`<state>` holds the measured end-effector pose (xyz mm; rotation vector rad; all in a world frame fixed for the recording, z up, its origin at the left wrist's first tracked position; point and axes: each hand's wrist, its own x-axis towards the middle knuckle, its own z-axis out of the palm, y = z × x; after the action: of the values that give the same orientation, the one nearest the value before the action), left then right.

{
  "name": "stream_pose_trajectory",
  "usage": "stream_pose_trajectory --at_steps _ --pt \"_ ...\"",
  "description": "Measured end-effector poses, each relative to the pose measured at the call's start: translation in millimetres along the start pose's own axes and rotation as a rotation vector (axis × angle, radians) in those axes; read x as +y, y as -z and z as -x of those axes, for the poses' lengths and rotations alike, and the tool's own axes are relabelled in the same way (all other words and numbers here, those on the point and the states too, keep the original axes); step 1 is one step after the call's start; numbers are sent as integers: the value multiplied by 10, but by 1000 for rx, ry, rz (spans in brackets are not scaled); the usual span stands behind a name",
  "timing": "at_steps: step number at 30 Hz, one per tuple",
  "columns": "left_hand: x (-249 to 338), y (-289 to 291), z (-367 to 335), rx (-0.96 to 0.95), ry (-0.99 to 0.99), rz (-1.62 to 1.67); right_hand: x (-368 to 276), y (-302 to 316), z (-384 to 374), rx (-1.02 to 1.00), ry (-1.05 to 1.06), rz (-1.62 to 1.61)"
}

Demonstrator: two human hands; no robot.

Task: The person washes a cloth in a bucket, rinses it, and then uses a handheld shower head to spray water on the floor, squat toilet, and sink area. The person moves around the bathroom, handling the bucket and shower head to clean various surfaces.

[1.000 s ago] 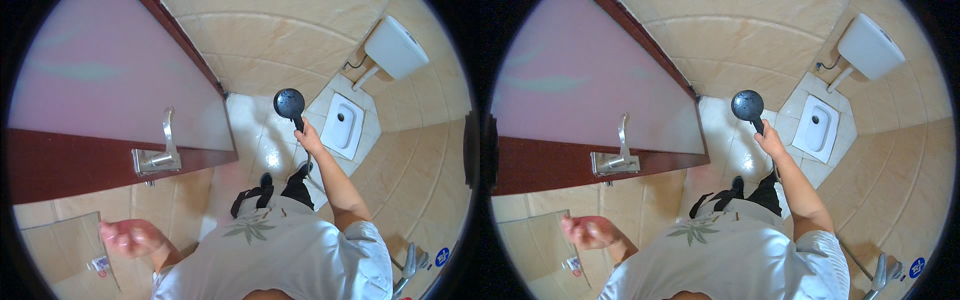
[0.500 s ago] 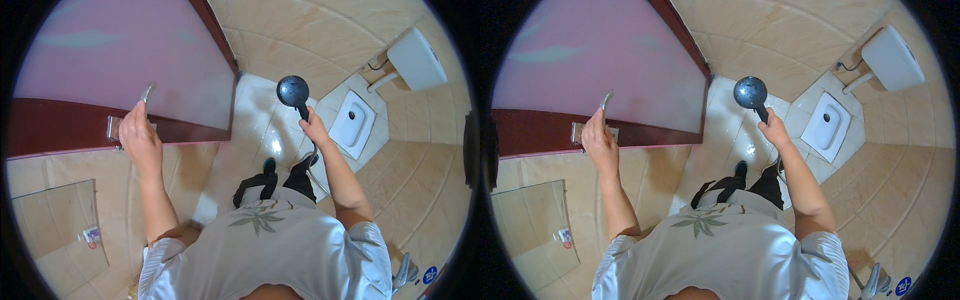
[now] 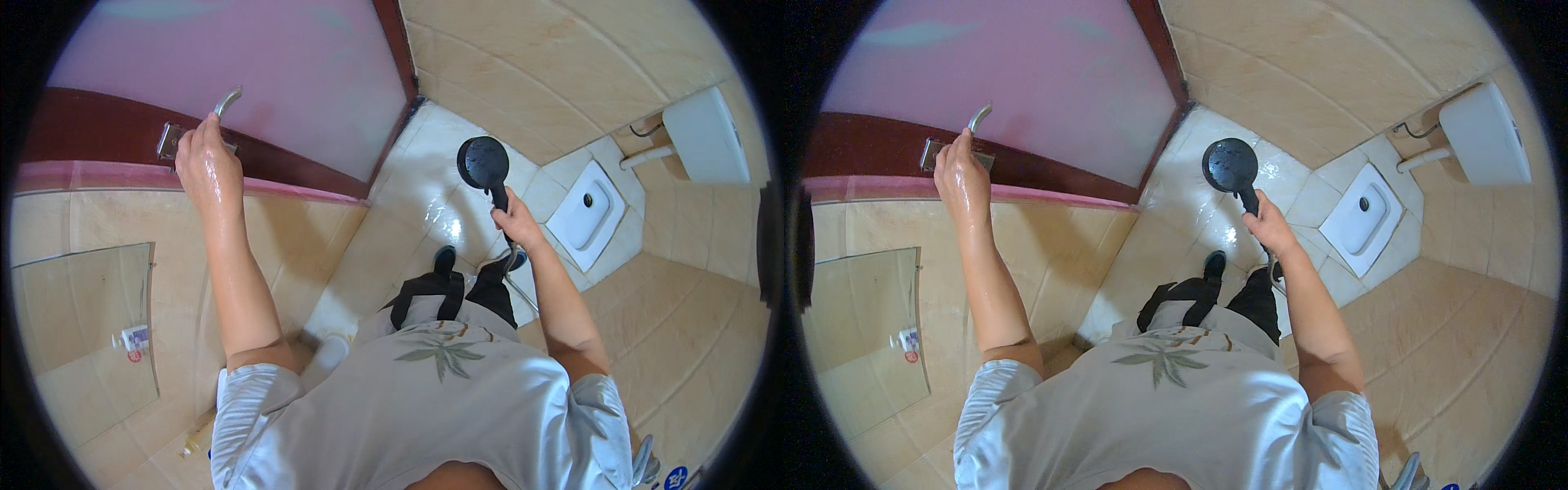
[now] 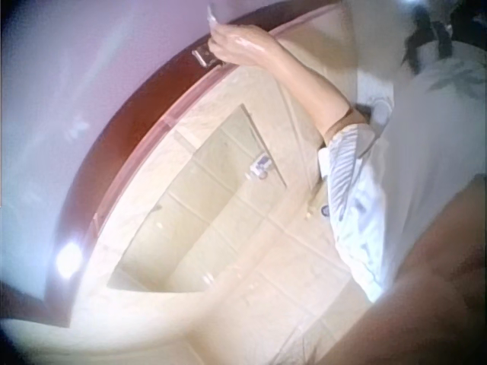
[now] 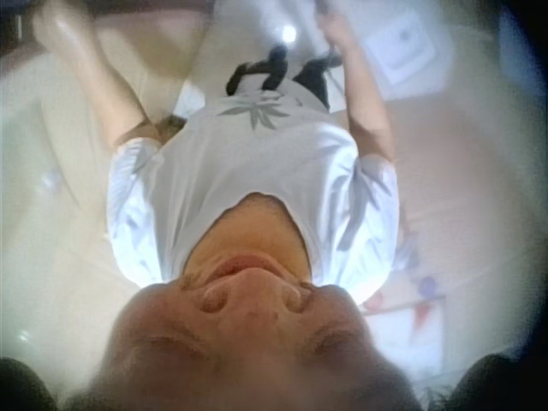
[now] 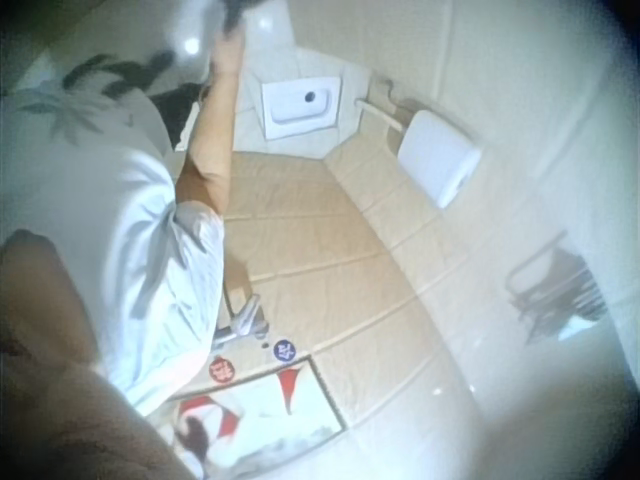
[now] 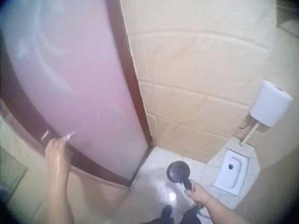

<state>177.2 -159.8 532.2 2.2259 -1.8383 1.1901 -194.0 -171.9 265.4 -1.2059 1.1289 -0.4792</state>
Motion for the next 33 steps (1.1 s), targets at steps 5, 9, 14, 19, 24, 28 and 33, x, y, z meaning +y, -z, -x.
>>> stream_pose_trajectory --at_steps 5,9,14,19,24,28,33 --pt "29 -90 -31 34 0 -53 59 -133 -1 -154 -78 88" --pt "-50 -159 2 -7 12 -97 -57 -423 82 -259 3 212" --pt "-58 -219 -72 -26 6 -126 101 -604 81 -313 82 307" --pt "-111 -208 -48 -94 43 -146 200 -571 81 -262 67 406" --pt "-169 -316 -13 -96 80 -140 328 -491 123 -23 48 502" --pt "-221 -341 46 -70 81 -182 360 -494 175 99 34 591" --pt "-168 -365 10 -88 88 -196 338 -640 260 7 -33 660"
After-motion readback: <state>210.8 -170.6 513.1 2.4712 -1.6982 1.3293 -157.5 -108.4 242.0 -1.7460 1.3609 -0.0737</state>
